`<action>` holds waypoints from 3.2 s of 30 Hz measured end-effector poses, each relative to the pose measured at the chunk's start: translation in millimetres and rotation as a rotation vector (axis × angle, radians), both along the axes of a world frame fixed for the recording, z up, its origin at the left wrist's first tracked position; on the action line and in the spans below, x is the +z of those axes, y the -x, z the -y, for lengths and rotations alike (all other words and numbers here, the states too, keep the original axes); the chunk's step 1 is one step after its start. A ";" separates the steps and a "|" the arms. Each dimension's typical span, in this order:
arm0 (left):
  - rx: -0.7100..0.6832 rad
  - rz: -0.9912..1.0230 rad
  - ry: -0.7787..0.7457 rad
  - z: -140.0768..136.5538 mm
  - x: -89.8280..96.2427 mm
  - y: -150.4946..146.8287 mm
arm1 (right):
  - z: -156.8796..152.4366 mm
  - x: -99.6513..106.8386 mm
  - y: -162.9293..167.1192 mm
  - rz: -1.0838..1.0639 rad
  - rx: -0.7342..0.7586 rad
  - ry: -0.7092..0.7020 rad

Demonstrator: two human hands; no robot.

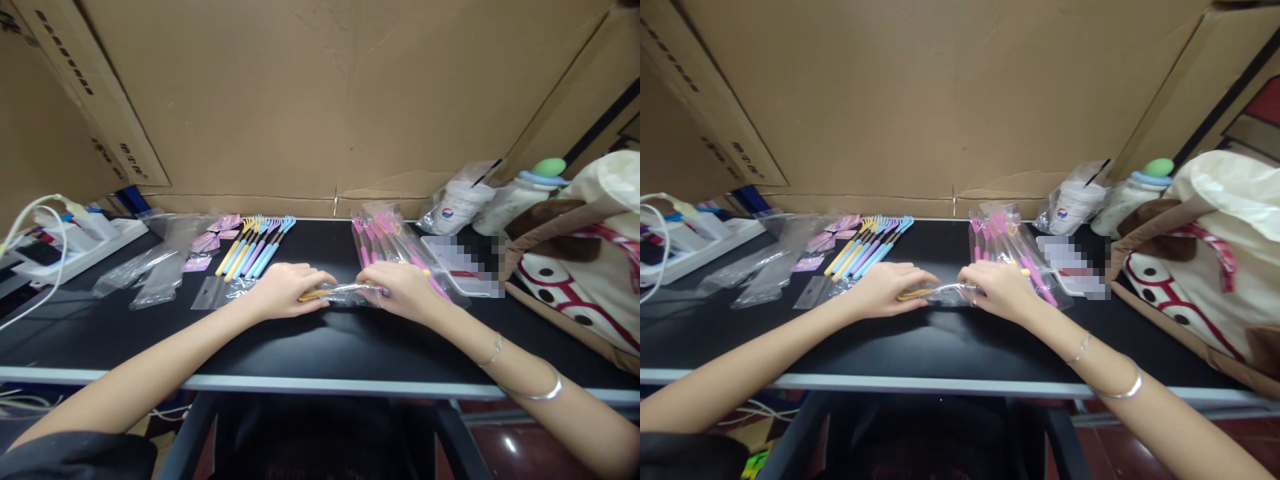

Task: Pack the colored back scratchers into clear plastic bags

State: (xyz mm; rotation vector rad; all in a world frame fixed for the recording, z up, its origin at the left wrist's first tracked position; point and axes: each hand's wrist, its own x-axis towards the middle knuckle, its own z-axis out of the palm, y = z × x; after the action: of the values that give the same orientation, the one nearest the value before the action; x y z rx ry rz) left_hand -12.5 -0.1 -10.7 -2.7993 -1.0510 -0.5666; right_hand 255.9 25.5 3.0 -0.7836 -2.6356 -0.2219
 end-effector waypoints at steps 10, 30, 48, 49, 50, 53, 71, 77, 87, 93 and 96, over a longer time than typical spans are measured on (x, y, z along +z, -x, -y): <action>-0.010 -0.046 -0.089 -3.5 0.2 0.5 | -1.3 0.1 2.2 0.007 0.023 -0.017; 0.106 0.019 0.029 -2.3 1.2 -0.8 | -0.7 -2.4 6.6 -0.086 -0.117 0.195; 0.107 0.001 0.127 -0.7 2.6 -5.4 | 4.6 2.2 8.1 0.008 -0.136 0.090; 0.104 0.003 0.125 -1.1 2.0 -5.0 | 5.0 2.5 8.5 0.010 -0.140 0.094; 0.102 0.005 0.122 -1.4 1.4 -4.5 | 5.4 2.7 8.9 0.014 -0.142 0.098; 0.099 0.006 0.117 -2.3 0.2 -3.5 | 6.4 3.4 9.4 0.019 -0.137 0.099; 0.086 0.005 0.099 -0.4 1.2 -4.3 | 4.9 2.1 8.6 -0.002 -0.129 0.148; 0.113 0.033 0.078 -0.7 0.6 -2.8 | 5.9 1.9 8.2 -0.059 -0.143 0.206; 0.189 -0.080 -0.072 -2.0 17.5 7.9 | -2.7 3.7 2.5 -0.156 -0.189 0.268; 0.199 -0.085 -0.063 -6.0 11.4 10.5 | -3.7 4.1 2.4 -0.162 -0.189 0.322; 0.167 -0.057 -0.041 -5.7 5.7 8.1 | -0.9 4.1 3.8 -0.163 -0.147 0.329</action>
State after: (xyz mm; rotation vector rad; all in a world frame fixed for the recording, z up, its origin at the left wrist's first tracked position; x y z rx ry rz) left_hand -20.6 5.5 -5.0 -2.6426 -1.2314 -0.4803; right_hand 252.1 26.4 7.1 -1.0547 -2.4922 0.2344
